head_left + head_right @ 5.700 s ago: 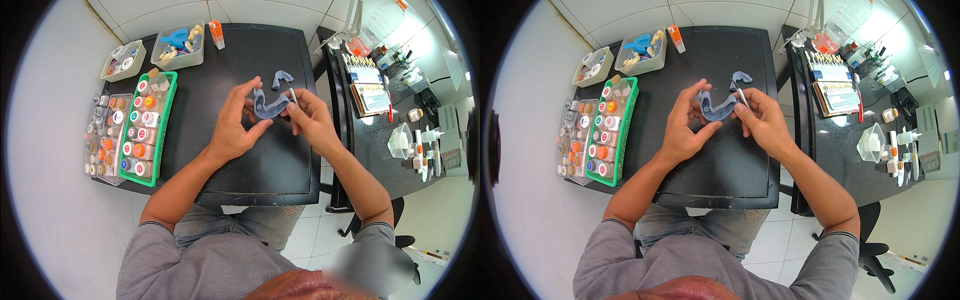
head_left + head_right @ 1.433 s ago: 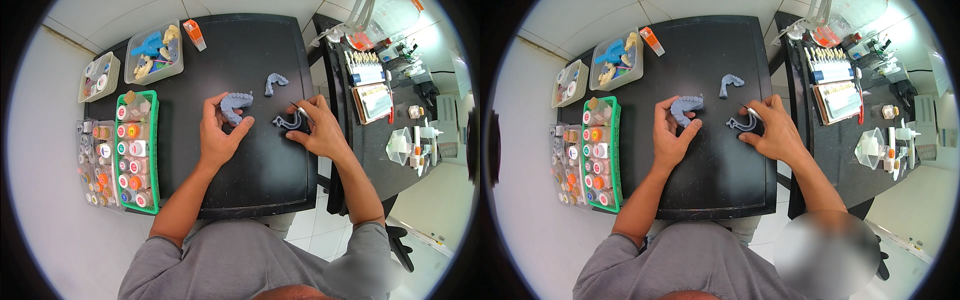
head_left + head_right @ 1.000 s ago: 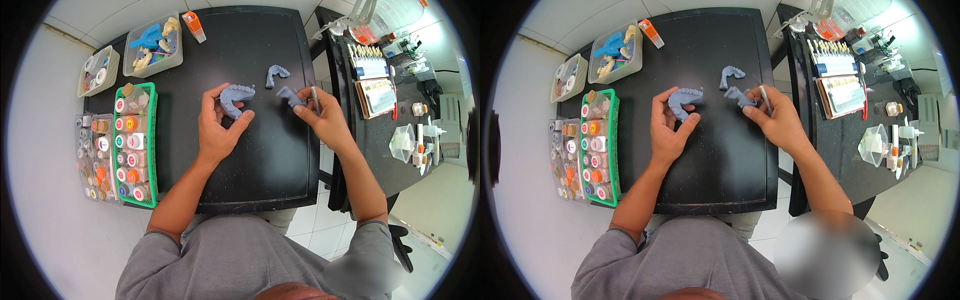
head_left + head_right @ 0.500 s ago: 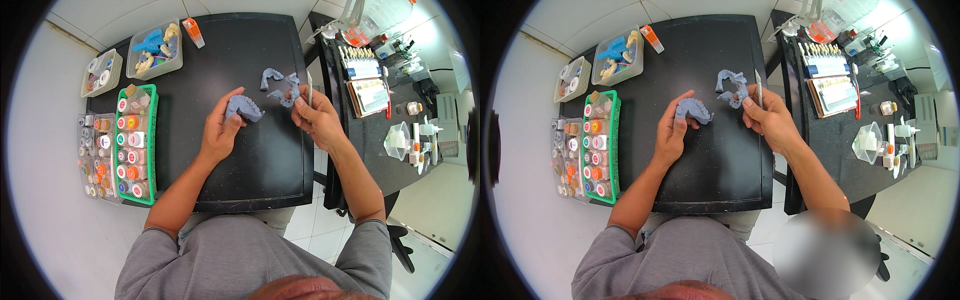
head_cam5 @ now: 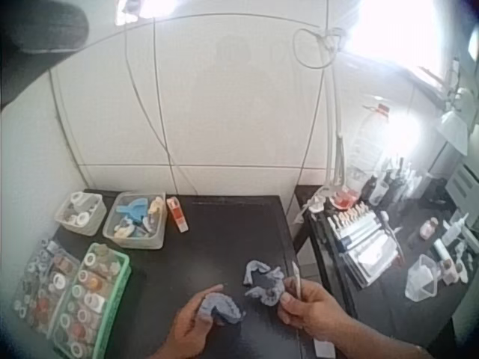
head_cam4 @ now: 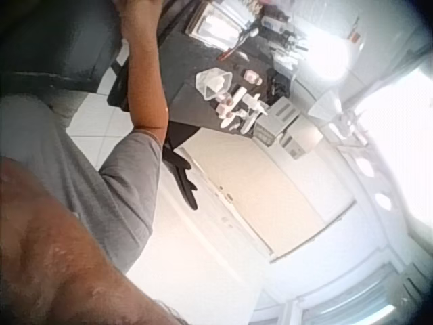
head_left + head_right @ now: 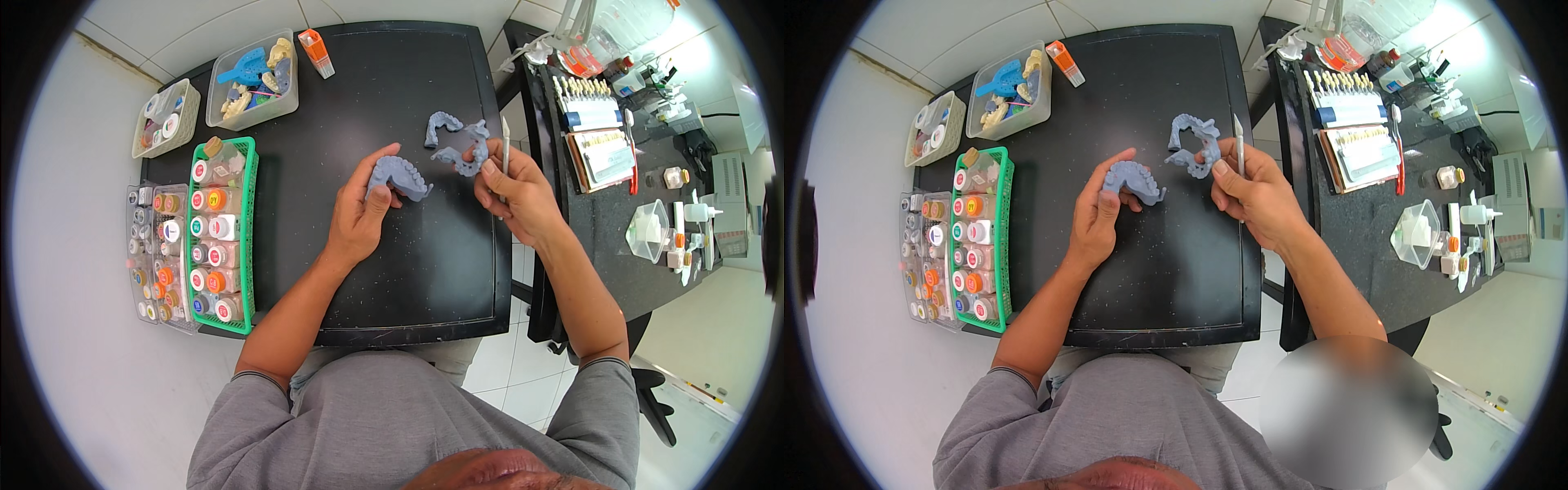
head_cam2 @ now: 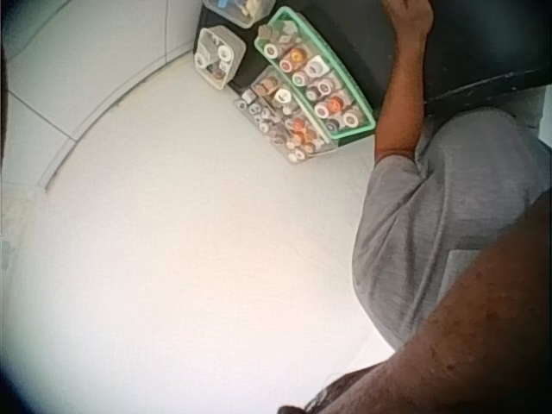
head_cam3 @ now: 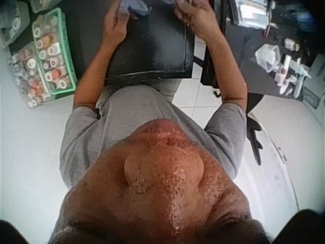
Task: The person uses a small metal tool to trim and smooth the edges of a gray dental mold held in the left hand. The person repeatedly rotates the mold to access different sides and continues refining the surface throughout the clip.
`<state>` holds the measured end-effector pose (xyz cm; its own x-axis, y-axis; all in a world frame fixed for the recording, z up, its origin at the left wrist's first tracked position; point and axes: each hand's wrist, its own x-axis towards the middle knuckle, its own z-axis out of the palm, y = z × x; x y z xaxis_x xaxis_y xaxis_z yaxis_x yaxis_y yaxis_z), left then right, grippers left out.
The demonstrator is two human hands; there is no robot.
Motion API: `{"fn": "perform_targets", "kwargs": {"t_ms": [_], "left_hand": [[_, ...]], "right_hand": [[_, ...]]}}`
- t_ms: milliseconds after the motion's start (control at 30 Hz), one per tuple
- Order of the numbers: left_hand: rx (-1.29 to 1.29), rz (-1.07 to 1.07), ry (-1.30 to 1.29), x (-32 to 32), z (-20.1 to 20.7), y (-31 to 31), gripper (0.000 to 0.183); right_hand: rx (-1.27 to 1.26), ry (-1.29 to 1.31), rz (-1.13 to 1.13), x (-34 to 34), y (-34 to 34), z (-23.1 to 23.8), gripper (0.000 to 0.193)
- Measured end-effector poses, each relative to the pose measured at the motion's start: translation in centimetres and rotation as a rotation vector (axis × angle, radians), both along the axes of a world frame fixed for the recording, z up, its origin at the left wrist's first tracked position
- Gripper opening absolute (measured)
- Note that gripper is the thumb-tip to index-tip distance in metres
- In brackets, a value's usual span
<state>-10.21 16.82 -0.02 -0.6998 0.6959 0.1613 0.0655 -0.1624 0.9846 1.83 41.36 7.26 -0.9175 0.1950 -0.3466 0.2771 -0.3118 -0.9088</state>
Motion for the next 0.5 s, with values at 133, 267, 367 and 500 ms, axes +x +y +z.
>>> {"fn": "perform_targets", "kwargs": {"t_ms": [133,267,367,500], "left_hand": [[0.027,-0.028,-0.013,-0.26,-0.68,-0.07,0.086],[0.003,-0.033,-0.027,-0.22,-0.53,-0.1,0.09],[-0.003,-0.034,-0.029,-0.25,-0.57,-0.12,0.092],[0.005,-0.041,-0.043,-0.35,-0.75,-0.23,0.093]], "right_hand": [[-0.055,0.003,-0.026,0.04,-0.02,-0.1,0.021],[-0.076,0.007,-0.025,-0.01,0.08,-0.3,0.022],[-0.072,0.002,-0.029,-0.08,-0.08,-0.03,0.021],[-0.07,0.012,-0.019,-0.07,0.01,-0.23,0.021]]}}
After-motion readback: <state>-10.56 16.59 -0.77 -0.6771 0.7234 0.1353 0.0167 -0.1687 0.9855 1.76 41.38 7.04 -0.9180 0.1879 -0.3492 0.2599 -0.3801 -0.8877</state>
